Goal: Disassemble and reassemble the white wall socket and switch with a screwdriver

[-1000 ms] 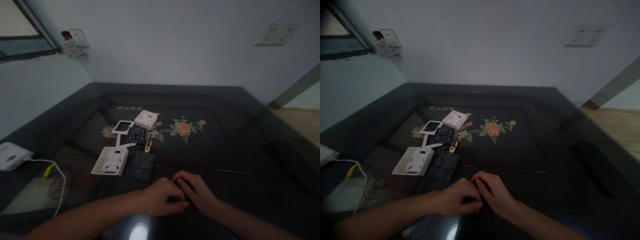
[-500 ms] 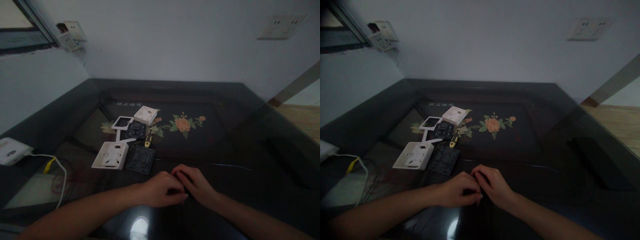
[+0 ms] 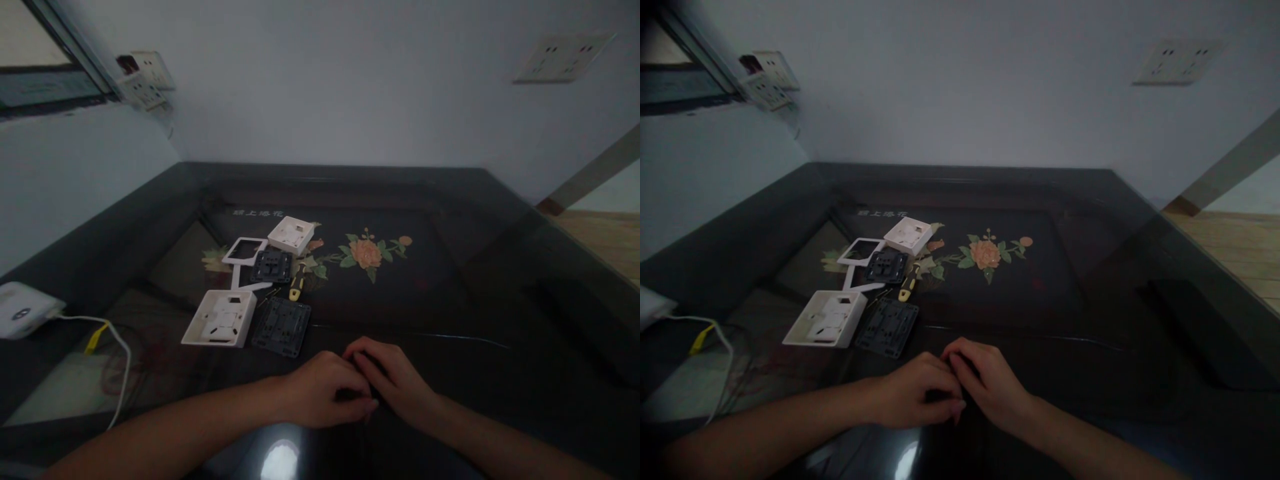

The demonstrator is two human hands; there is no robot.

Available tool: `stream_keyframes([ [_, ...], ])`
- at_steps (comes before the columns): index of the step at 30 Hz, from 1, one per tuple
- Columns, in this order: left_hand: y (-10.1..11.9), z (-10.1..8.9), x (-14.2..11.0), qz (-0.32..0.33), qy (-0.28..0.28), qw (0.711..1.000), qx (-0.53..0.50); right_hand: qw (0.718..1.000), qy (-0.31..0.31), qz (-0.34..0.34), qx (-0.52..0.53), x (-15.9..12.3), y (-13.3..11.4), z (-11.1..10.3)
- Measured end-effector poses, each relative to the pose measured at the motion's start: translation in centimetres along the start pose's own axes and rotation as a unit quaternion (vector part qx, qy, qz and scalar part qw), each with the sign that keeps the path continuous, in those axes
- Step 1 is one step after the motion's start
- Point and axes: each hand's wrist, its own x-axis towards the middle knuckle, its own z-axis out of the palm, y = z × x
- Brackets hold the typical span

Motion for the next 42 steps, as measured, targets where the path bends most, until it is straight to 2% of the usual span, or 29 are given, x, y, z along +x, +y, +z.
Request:
stream_keyframes([
  [21,0.29,-0.08,0.08,-0.027,-0.008,1.000,-0.008,1.000,0.004,0.004,0.003,0.07,-0.18,0.04],
  [42,0.05,0.03,0.11,-0.024,-0.007,1.000,-0.001,1.000,0.003,0.003,-0.006,0.28,-0.49,-0.20],
])
